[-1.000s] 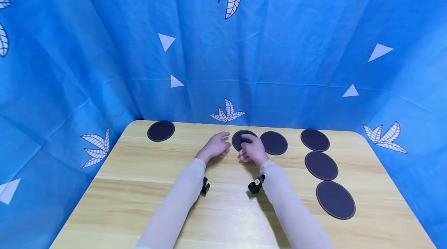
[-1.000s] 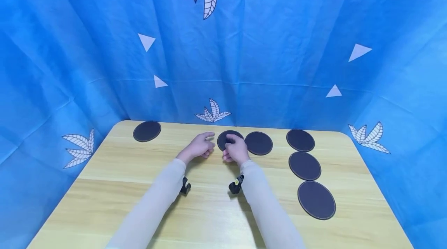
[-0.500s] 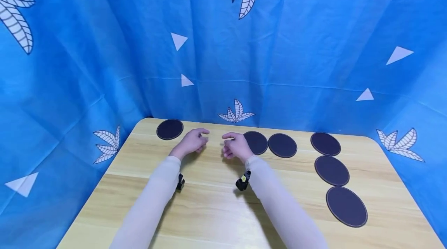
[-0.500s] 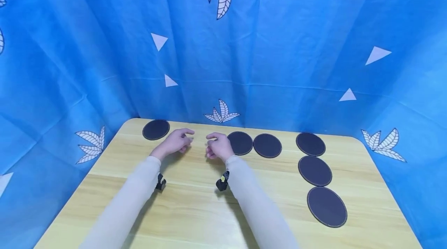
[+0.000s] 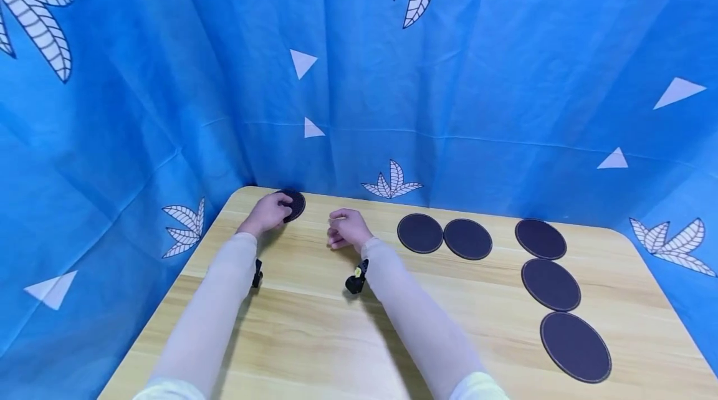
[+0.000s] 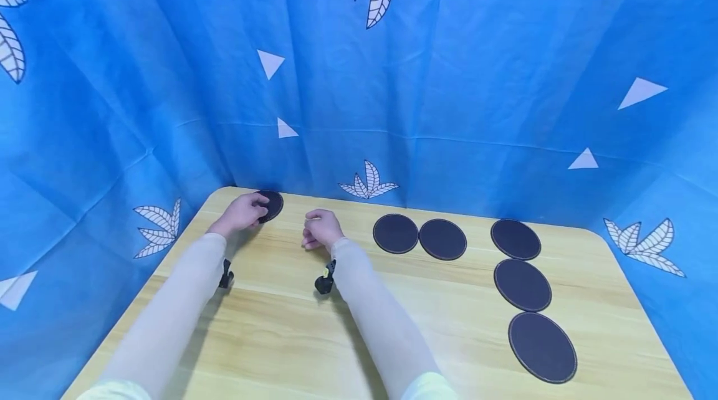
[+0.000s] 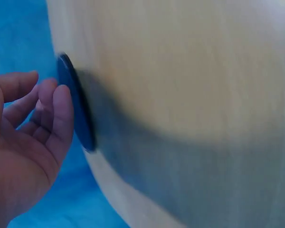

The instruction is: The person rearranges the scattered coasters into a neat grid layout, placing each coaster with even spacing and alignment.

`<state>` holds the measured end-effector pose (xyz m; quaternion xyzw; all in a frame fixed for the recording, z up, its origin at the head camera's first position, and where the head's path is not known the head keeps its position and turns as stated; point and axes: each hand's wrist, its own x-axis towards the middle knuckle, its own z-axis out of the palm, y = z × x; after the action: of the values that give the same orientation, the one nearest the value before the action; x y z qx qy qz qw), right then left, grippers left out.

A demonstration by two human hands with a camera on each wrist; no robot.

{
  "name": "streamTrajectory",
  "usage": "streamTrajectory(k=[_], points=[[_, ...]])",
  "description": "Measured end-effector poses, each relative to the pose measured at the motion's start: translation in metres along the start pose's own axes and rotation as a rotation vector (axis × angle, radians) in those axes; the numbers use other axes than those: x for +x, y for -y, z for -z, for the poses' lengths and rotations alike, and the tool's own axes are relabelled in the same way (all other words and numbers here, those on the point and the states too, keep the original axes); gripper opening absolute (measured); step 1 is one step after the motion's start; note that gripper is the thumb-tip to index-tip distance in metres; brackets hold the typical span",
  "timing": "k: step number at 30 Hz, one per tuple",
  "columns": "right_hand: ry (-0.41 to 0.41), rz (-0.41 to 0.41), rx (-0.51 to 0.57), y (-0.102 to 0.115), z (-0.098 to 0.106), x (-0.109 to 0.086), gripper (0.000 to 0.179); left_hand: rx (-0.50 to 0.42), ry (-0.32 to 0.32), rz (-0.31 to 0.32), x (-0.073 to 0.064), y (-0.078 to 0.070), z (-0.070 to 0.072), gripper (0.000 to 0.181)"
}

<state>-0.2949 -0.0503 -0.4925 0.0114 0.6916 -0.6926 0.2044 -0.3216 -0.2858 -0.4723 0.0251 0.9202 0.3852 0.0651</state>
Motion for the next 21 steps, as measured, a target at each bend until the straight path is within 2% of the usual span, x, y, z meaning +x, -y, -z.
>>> streamTrajectory(k=[4,8,10,15,21], points=[[0.008,-0.019,0.028,0.000,-0.014,0.013,0.043,0.083,-0.042,0.068,0.004,0.019,0.010,0.044],[0.067,-0.047,0.030,0.004,-0.028,0.023,0.056,0.186,-0.069,0.116,0.003,0.034,0.019,0.052],[0.103,-0.062,0.022,0.008,-0.033,0.028,0.062,0.198,-0.070,0.147,0.002,0.038,0.023,0.058],[0.173,-0.094,0.015,0.018,-0.040,0.043,0.072,0.207,-0.040,0.201,0.004,0.037,0.032,0.072],[0.192,-0.153,0.058,0.015,-0.047,0.059,0.075,0.246,-0.014,0.204,0.009,0.032,0.023,0.072]])
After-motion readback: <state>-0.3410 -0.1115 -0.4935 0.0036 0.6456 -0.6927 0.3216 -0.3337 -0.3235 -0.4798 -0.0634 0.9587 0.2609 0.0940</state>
